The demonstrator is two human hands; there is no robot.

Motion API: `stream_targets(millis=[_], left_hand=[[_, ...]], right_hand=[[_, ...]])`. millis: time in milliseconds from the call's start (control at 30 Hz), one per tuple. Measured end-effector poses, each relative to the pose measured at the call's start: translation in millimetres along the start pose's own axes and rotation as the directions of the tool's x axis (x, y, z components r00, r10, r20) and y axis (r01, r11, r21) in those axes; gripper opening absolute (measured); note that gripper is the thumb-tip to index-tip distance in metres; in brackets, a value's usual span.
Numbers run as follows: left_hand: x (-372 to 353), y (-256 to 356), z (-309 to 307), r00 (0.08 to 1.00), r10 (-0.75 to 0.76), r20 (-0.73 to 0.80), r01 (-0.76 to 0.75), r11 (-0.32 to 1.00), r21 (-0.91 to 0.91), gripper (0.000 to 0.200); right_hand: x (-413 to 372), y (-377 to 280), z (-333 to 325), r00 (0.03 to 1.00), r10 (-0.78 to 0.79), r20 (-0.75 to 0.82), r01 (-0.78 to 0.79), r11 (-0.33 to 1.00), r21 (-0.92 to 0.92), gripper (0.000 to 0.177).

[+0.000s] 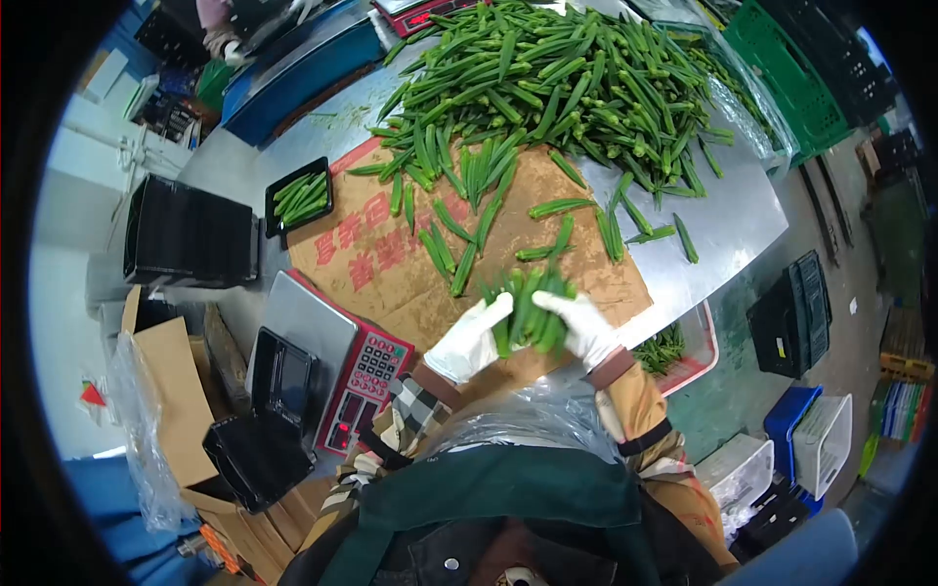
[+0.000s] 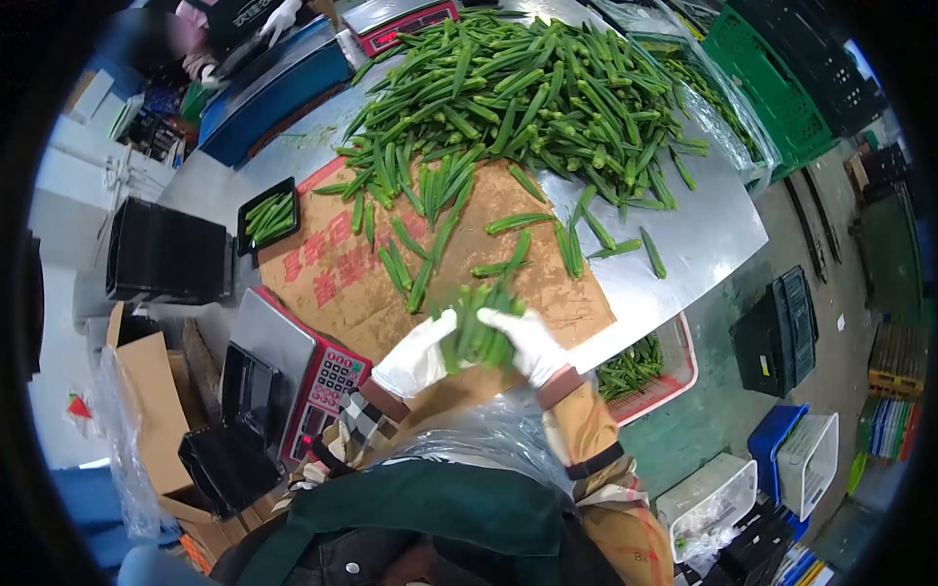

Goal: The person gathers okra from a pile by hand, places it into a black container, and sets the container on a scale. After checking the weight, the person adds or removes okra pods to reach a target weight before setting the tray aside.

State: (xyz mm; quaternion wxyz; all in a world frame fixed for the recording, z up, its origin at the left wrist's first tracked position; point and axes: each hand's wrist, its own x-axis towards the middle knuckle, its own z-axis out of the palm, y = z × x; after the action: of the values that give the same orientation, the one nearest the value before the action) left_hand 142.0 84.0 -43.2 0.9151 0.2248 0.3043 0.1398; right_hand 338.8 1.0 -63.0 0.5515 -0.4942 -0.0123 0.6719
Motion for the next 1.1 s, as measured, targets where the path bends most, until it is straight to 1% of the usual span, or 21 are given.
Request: stream_targets(millis=[67, 100, 133, 200, 300, 400, 433, 467, 533, 567, 600, 667, 700, 733, 800, 833, 867, 933, 1000, 1067, 1100], left_hand=[[-9, -13, 13, 0.995, 0.101, 0.005, -0.101, 0.984, 0.147, 0.047], [-16, -12, 19, 0.991, 0.129, 0.041, -0.136, 0.937, 0.322, 0.056], [-22, -21, 21, 0.972, 0.233, -0.04, -0.19, 0.87, 0.455, 0.061], [-31, -32, 23, 0.949, 0.309, -0.069, -0.264, 0.893, 0.364, 0.063], [-35, -36, 11, 0.952, 0.293, -0.088, -0.263, 0.93, 0.259, 0.062], [-50, -21, 7, 0.983, 0.184, -0.018, -0.184, 0.977, -0.105, 0.057], [-57, -18, 4, 0.974, 0.225, 0.018, -0.219, 0.963, -0.157, 0.05], [-64, -16, -1, 0.975, 0.215, 0.065, -0.189, 0.943, -0.273, 0.051], [-77, -17, -14, 0.964, 0.213, 0.161, -0.111, 0.868, -0.485, 0.051], [-82, -22, -24, 0.965, 0.226, 0.136, -0.116, 0.825, -0.553, 0.056], [-87, -27, -32, 0.954, 0.269, 0.131, -0.144, 0.796, -0.587, 0.058], [-102, -25, -35, 0.928, 0.353, 0.12, -0.193, 0.732, -0.654, 0.062], [-110, -26, -35, 0.924, 0.371, 0.089, -0.236, 0.739, -0.631, 0.07], [-118, -22, -35, 0.899, 0.426, 0.099, -0.285, 0.741, -0.609, 0.073], [-135, -10, -39, 0.839, 0.531, 0.117, -0.386, 0.733, -0.56, 0.08], [-146, -1, -38, 0.8, 0.59, 0.108, -0.456, 0.715, -0.531, 0.089], [-157, 6, -41, 0.76, 0.645, 0.085, -0.499, 0.662, -0.559, 0.091], [-193, 33, -47, 0.665, 0.746, 0.039, -0.663, 0.614, -0.428, 0.092], [-243, 54, -56, 0.619, 0.771, -0.149, -0.779, 0.579, -0.242, 0.092], [-283, 76, -62, 0.564, 0.802, -0.196, -0.822, 0.568, -0.044, 0.089], [-301, 85, -74, 0.556, 0.81, -0.188, -0.809, 0.579, 0.1, 0.085]], right_hand=[[-5, 34, 17, 0.995, -0.013, 0.096, -0.004, 0.984, 0.179, 0.032], [-9, 40, 23, 0.994, 0.03, 0.103, -0.052, 0.974, 0.22, 0.031], [-20, 40, 33, 0.991, 0.052, 0.119, -0.08, 0.969, 0.234, 0.035], [-17, 51, 41, 0.993, 0.034, 0.11, -0.056, 0.977, 0.205, 0.048], [-33, 40, 58, 0.98, 0.026, 0.198, -0.076, 0.966, 0.249, 0.055], [-45, 34, 71, 0.965, -0.104, 0.239, 0.068, 0.985, 0.156, 0.061], [-49, 32, 75, 0.968, -0.115, 0.225, 0.105, 0.993, 0.053, 0.063], [-57, 27, 84, 0.969, -0.125, 0.211, 0.139, 0.989, -0.051, 0.065], [-86, 19, 114, 0.974, -0.116, 0.194, 0.111, 0.993, 0.037, 0.054], [-99, 17, 131, 0.982, -0.116, 0.147, 0.115, 0.993, 0.011, 0.058], [-101, 18, 135, 0.957, -0.144, 0.251, 0.176, 0.978, -0.11, 0.057], [-106, 17, 135, 0.875, -0.16, 0.458, 0.328, 0.891, -0.315, 0.057], [-109, 18, 139, 0.863, -0.183, 0.471, 0.369, 0.866, -0.339, 0.052], [-113, 16, 143, 0.857, -0.206, 0.473, 0.414, 0.822, -0.392, 0.05], [-120, 12, 148, 0.837, -0.252, 0.485, 0.498, 0.717, -0.487, 0.048], [-116, 15, 142, 0.821, -0.322, 0.471, 0.55, 0.665, -0.505, 0.044], [-115, 16, 136, 0.848, -0.317, 0.424, 0.516, 0.675, -0.528, 0.041], [-103, 23, 114, 0.846, -0.35, 0.402, 0.528, 0.653, -0.544, 0.036], [-93, 29, 89, 0.861, -0.343, 0.375, 0.504, 0.673, -0.541, 0.032], [-92, 36, 75, 0.879, -0.336, 0.337, 0.473, 0.698, -0.538, 0.031], [-92, 37, 70, 0.89, -0.329, 0.315, 0.453, 0.713, -0.536, 0.031]])
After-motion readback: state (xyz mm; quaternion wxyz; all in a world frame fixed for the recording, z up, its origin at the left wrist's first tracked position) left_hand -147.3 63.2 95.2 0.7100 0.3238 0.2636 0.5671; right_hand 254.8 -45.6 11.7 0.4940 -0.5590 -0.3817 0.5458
